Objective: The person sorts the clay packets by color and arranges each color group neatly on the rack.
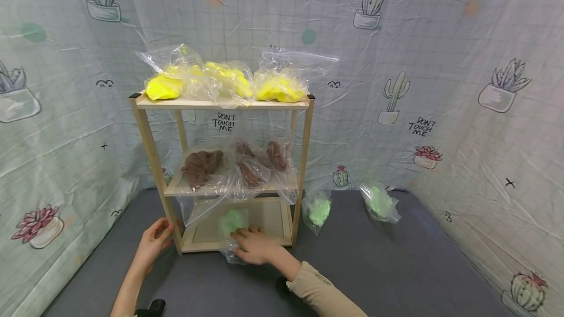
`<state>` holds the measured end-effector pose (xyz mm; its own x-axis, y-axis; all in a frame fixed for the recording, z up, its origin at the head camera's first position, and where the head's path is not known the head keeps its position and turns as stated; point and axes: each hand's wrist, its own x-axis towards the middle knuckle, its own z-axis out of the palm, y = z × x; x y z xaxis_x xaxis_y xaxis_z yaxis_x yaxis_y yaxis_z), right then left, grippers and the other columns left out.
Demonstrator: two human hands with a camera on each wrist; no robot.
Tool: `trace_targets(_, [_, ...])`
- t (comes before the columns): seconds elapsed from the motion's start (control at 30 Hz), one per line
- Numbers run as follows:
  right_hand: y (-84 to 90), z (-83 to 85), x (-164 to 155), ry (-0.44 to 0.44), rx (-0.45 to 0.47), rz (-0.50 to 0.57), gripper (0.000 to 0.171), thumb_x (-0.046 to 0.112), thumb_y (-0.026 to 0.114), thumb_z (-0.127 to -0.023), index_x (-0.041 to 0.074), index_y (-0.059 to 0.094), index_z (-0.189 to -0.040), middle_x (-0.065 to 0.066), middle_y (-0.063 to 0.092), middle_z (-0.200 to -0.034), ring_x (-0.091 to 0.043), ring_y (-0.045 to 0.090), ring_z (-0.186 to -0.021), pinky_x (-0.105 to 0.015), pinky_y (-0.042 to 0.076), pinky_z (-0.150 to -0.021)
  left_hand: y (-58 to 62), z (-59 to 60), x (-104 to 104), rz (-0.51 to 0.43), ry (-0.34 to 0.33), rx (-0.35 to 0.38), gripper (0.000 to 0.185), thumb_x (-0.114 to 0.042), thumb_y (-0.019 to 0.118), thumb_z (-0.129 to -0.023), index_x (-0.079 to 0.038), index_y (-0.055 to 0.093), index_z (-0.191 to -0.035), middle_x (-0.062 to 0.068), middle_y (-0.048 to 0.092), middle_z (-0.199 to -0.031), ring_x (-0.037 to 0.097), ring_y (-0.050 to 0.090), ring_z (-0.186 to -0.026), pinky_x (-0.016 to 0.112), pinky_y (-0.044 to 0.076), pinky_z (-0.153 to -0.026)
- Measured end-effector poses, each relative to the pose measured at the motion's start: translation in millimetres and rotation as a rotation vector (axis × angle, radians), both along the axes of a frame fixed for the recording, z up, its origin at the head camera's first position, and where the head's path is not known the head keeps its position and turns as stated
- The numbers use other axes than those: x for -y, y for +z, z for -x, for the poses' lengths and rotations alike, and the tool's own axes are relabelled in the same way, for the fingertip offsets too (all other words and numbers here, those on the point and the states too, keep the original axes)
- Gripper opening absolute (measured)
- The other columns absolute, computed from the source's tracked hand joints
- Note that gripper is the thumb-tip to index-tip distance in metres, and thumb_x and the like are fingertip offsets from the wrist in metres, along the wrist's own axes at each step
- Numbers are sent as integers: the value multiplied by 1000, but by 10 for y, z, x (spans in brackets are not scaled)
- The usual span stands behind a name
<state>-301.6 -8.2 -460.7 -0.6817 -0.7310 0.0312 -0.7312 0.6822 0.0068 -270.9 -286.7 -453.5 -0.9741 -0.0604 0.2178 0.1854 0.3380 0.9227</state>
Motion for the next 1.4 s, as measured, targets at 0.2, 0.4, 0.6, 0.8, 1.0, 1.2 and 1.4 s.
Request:
trace_targets(0.2, [-43,31,268,-44,-33,41,47,45,35,-94,23,33,-135,4,43,-135,-23,43,-121,-42,38,-93,9,-7,19,-8,-11,-11,40,-30,45,-93,3,47,-116,-28,54,-90,-7,55,-88,35,51,-76])
trace_targets(0.4, [-68,50,449,-64,-29,47,40,47,35,-93,30,37,-129,8,43,-134,-21,42,-121,-43,38,-92,-5,-12,37,-30,-39,-27,29,-28,46,-93,-8,52,-112,-26,56,-91,-4,58,-88,31,51,-74])
trace_targets(0.6, [-96,87,586,-78,-8,21,44,49,35,-92,33,35,-134,4,34,-143,-23,36,-129,-50,34,-96,-15,-5,29,-45,-40,-30,27,-26,47,-93,-7,53,-112,-24,57,-92,-5,58,-86,25,50,-72])
trace_targets(0.8, [-108,111,713,-107,11,12,48,52,35,-91,37,31,-136,5,28,-146,-22,33,-131,-51,31,-98,-10,-3,29,-34,-26,-17,34,-30,46,-93,-4,50,-114,-27,55,-92,-4,58,-87,32,51,-75])
trace_targets(1.0, [-94,130,737,-103,44,28,48,52,33,-92,37,29,-137,4,25,-147,-24,32,-131,-53,30,-98,-18,-5,28,-48,-34,-27,30,-29,46,-93,-7,52,-112,-24,57,-93,-3,59,-87,30,51,-74])
trace_targets(1.2, [-34,146,647,-56,79,68,45,46,27,-96,34,25,-139,4,19,-149,-28,37,-128,-55,29,-99,-21,-11,28,-65,-45,-47,32,-25,46,-93,0,51,-113,-20,59,-95,-2,60,-86,22,49,-71])
trace_targets(1.4, [14,89,421,11,86,141,45,42,25,-97,28,26,-140,-1,20,-149,-33,39,-126,-60,29,-95,-26,-5,21,-66,-54,-51,32,-24,46,-93,0,50,-113,-20,59,-94,-3,60,-86,22,49,-71])
